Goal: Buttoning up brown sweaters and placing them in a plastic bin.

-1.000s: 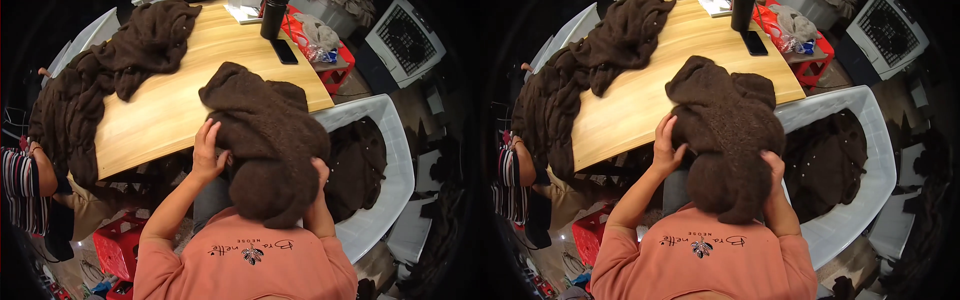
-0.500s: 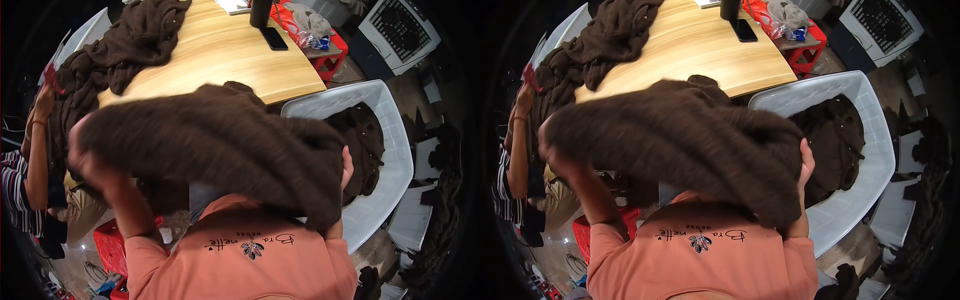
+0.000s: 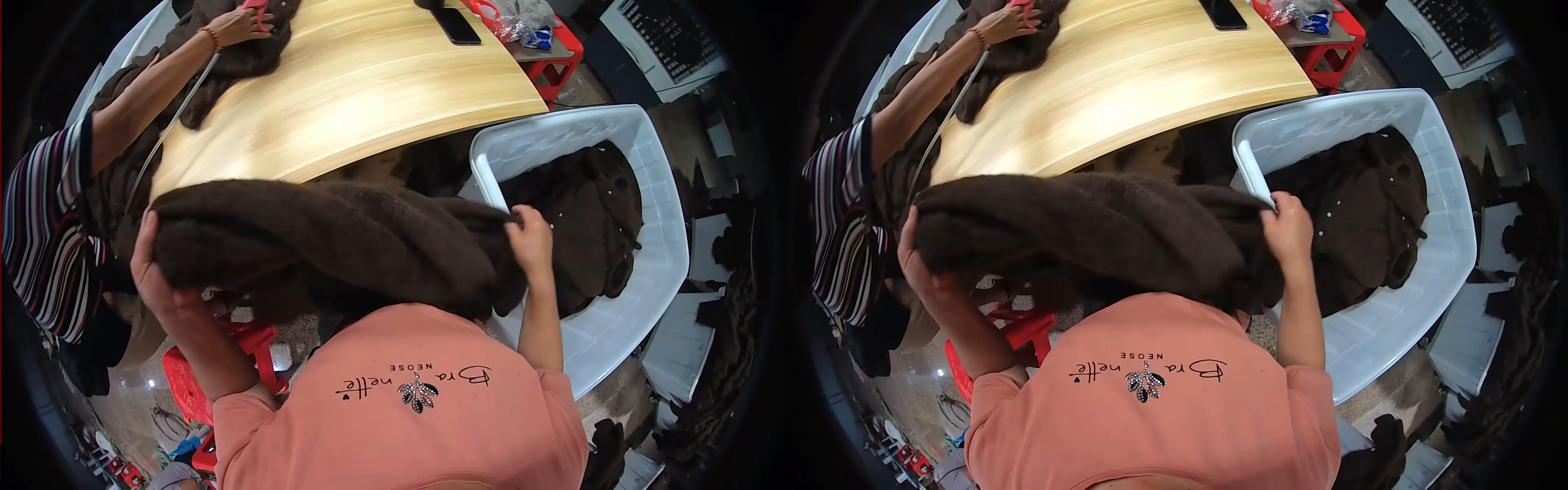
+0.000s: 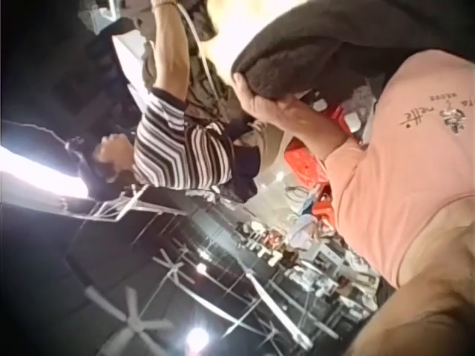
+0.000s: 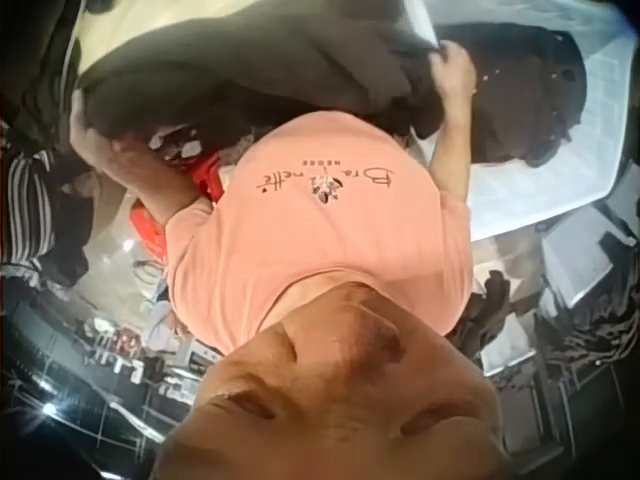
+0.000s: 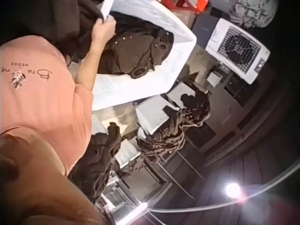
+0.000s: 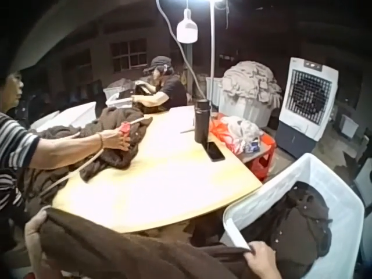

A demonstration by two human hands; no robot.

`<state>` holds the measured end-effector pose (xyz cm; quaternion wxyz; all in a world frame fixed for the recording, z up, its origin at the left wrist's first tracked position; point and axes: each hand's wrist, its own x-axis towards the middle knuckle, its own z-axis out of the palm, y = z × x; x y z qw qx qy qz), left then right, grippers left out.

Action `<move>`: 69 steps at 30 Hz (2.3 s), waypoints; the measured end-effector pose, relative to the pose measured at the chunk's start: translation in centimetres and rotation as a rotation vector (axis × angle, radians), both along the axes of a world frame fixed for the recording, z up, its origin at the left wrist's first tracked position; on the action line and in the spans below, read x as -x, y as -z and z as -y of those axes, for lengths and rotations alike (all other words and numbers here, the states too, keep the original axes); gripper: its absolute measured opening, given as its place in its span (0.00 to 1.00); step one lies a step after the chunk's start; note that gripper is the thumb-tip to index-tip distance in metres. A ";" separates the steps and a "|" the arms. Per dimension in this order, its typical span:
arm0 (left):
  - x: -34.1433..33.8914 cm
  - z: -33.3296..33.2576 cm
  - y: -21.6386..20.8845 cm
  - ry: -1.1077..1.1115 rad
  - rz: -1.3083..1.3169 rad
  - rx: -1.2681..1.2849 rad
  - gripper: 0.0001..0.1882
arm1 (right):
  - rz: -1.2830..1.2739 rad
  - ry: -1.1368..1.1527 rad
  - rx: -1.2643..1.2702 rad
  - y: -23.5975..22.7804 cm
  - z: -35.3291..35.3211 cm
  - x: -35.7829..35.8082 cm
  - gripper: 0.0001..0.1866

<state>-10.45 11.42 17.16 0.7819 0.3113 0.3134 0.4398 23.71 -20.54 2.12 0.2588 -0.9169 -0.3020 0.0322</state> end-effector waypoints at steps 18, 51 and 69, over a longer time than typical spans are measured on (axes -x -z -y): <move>-2.6 -5.3 -0.8 -0.361 -0.172 -0.233 0.13 | -0.751 -0.268 -0.355 5.8 -4.9 2.3 0.03; -12.3 7.3 14.9 0.622 -0.647 -0.607 0.13 | -0.629 0.065 -1.033 -2.3 -5.9 2.4 0.14; -14.8 12.4 15.3 0.652 -0.451 -1.213 0.27 | -0.856 -0.657 -1.325 -5.7 -0.7 1.1 0.12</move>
